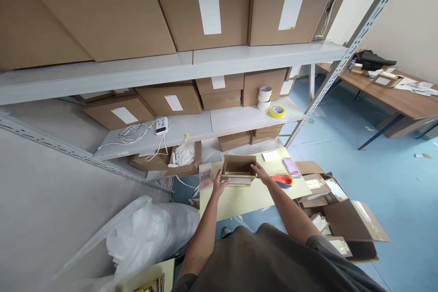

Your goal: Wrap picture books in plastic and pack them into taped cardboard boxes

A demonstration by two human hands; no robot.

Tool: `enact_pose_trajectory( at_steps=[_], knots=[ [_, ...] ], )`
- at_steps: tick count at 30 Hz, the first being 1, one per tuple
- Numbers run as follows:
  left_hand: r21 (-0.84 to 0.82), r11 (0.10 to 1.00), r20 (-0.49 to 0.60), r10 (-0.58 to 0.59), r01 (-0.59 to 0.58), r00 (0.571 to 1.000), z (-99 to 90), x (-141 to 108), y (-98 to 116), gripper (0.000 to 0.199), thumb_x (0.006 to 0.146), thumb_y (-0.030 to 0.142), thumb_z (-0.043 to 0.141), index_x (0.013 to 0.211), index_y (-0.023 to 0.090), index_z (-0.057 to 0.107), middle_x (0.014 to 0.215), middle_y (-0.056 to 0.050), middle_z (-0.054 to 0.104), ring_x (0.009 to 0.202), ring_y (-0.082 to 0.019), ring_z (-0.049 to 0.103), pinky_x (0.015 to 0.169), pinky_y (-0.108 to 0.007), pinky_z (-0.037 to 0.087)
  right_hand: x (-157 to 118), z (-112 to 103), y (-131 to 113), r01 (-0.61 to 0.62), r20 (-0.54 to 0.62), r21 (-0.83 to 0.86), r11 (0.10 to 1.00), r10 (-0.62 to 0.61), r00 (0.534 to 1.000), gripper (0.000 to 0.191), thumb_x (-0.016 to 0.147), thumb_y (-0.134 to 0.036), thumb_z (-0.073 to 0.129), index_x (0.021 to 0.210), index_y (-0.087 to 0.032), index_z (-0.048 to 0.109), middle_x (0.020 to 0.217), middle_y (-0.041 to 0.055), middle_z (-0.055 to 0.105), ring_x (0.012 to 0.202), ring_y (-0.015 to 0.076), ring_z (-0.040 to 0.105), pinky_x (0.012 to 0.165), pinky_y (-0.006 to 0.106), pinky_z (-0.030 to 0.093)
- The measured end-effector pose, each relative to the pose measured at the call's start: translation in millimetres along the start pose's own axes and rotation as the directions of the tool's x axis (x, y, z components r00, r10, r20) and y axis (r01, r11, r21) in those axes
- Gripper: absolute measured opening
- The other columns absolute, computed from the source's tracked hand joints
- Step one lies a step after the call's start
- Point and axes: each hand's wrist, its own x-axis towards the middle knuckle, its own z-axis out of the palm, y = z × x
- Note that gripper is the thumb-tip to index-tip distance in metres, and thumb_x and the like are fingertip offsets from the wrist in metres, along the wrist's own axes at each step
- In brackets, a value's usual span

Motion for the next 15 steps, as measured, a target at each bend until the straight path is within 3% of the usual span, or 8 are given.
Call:
enact_pose_trajectory(
  at_steps=[4,8,12,15],
  knots=[
    [0.033,0.999,0.006,-0.011,0.011,1.000,-10.4,-1,-1,0.077,0.074,0.051,0.086,0.144,0.027,0.064,0.172,-0.012,0.035,0.157,-0.036,0.034,0.123,-0.047,0.039,-8,-1,-1,0.013,-0.115,0.057,0.998,-0.006,0.993,0.060,0.069,-0.061,0.082,0.116,-0.027,0.067,0.131,0.0110,0.069,0.104,0.0268,0.070,0.078,0.035,0.058],
    [0.074,0.997,0.045,-0.039,0.036,0.998,-16.3,1,5,0.077,0.073,0.050,0.089,0.142,0.026,0.065,0.170,-0.011,0.039,0.158,-0.034,0.032,0.126,-0.045,0.034,-13,2,-2,0.028,-0.058,-0.053,0.998,-0.031,0.998,0.040,0.073,-0.056,0.076,0.097,-0.024,0.071,0.112,0.0076,0.075,0.098,0.0254,0.069,0.075,0.033,0.054],
    [0.075,0.997,0.087,-0.031,0.025,0.996,-19.6,3,9,0.079,0.079,0.052,0.084,0.149,0.024,0.059,0.167,-0.013,0.043,0.157,-0.034,0.034,0.125,-0.047,0.036,-17,-5,-6,-0.020,0.055,-0.114,0.993,0.027,0.998,0.050,0.070,-0.040,0.079,0.117,-0.026,0.070,0.089,0.0018,0.076,0.089,0.0242,0.070,0.076,0.033,0.052],
    [0.120,0.993,0.128,-0.014,-0.002,0.992,-23.1,6,9,0.084,0.079,0.056,0.082,0.152,0.023,0.056,0.170,-0.014,0.037,0.159,-0.034,0.031,0.126,-0.045,0.034,-18,-14,-11,-0.027,0.127,-0.157,0.987,0.047,0.991,0.056,0.076,-0.037,0.074,0.130,-0.027,0.068,0.091,0.0016,0.077,0.097,0.0246,0.071,0.087,0.037,0.053]
  ],
)
